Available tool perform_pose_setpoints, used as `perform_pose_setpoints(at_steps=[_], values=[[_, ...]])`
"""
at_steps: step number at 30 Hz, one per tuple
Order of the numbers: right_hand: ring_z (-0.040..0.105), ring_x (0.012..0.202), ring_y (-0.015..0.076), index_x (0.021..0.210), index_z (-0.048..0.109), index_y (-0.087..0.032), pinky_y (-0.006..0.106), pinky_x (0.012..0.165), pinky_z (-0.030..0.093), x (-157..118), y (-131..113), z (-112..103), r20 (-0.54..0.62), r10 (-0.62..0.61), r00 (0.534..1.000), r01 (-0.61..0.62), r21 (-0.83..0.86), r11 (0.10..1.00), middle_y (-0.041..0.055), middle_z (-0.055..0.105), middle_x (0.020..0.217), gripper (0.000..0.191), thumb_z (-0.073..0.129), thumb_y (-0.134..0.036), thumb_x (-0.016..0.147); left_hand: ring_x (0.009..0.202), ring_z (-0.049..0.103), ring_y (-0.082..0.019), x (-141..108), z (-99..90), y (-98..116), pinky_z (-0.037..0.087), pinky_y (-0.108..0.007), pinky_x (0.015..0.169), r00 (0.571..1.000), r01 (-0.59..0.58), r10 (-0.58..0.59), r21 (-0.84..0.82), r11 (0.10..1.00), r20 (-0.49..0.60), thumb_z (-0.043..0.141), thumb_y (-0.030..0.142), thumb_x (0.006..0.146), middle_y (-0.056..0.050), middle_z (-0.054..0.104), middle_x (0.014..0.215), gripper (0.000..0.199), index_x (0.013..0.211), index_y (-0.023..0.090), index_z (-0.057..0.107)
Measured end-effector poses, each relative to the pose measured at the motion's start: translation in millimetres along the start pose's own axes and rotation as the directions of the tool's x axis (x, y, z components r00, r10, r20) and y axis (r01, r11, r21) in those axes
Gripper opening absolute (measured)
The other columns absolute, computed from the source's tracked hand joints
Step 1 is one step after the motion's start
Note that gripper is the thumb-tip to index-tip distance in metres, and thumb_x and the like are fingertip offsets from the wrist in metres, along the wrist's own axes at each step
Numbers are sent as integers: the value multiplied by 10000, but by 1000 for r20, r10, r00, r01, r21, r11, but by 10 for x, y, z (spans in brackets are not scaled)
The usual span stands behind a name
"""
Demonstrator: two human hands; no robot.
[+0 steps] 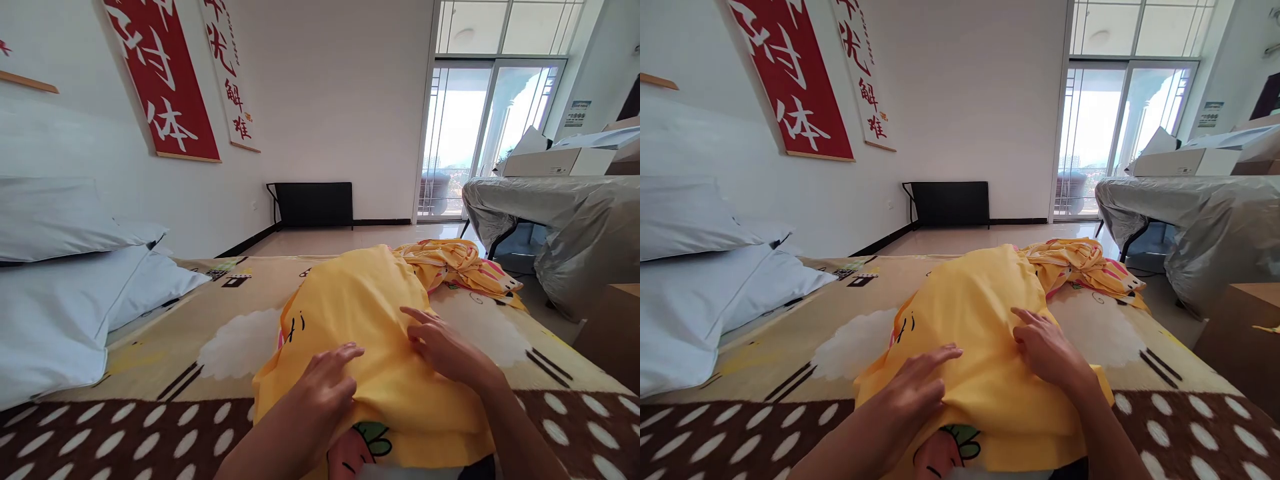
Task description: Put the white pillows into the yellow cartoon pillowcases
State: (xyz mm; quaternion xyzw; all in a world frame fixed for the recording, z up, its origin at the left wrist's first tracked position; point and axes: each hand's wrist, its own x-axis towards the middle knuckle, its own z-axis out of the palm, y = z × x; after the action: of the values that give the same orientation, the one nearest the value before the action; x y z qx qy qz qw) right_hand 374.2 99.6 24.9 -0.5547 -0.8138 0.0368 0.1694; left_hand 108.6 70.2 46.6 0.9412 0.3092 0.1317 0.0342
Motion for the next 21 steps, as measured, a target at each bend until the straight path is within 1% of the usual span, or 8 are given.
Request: perform_pose_setpoints(at_steps=[3,7,10,13,15,17,19,21], values=[[589,1007,180,626,556,-165,245,784,415,33,37,83,185,17,983,-23,31,999,97,636,1093,187,468,-31,723,1300,437,-207,19,37,15,384,-375,1086,990,-51,58,-54,997,129,392,50,847,-119,514,1364,352,1127,150,581],[616,815,155,619,536,-177,237,703,411,-60,-10,-34,201,33,979,-42,41,998,57,671,865,216,440,-50,765,1308,426,-202,-35,-21,52,355,-381,1113,994,-45,51,-61,997,99,421,7,789,-106,473,1395,459,1193,161,575],[594,1022,188,702,582,-190,288,831,416,-165,-151,-202,45,50,998,-53,62,997,64,674,1047,254,397,-132,865,1262,484,-207,-89,-63,88,371,-379,1101,998,-31,34,-67,997,48,463,38,784,-82,500,1373,439,1171,199,594],[448,1254,205,980,630,-221,346,1015,327,-250,-344,-302,-116,15,993,-4,97,995,44,514,1367,233,407,-264,929,1223,523,-227,-103,-58,100,412,-387,1063,996,-52,58,-81,995,74,489,53,763,-89,554,1324,434,1161,190,595],[438,1264,198,1185,572,-257,334,1037,318,-307,-475,-307,-46,-78,996,85,160,984,28,477,1406,314,477,-380,912,1206,538,-214,-100,-64,89,418,-365,1054,995,-41,51,-105,994,89,472,62,787,-80,577,1302,434,1186,194,580],[473,1228,192,1299,493,-281,304,1020,341,-355,-594,-264,100,-215,971,186,244,952,18,524,1361,520,612,-444,820,1180,556,-187,-99,-90,65,428,-323,1035,997,-3,14,-144,990,78,433,111,852,-53,588,1293,413,1228,229,554],[519,1163,199,1303,485,-261,300,984,370,-372,-688,-185,191,-287,939,231,268,935,23,585,1275,640,719,-395,723,1125,586,-173,-94,-113,31,467,-285,966,999,27,-18,-190,981,51,389,182,904,-30,615,1254,386,1250,270,534],[549,1095,217,1199,557,-214,326,938,389,-350,-742,-90,219,-262,940,221,198,955,43,623,1178,510,707,-272,715,1039,619,-178,-75,-104,-5,498,-265,875,998,50,-38,-216,975,56,377,229,919,-28,658,1165,347,1211,278,557]])
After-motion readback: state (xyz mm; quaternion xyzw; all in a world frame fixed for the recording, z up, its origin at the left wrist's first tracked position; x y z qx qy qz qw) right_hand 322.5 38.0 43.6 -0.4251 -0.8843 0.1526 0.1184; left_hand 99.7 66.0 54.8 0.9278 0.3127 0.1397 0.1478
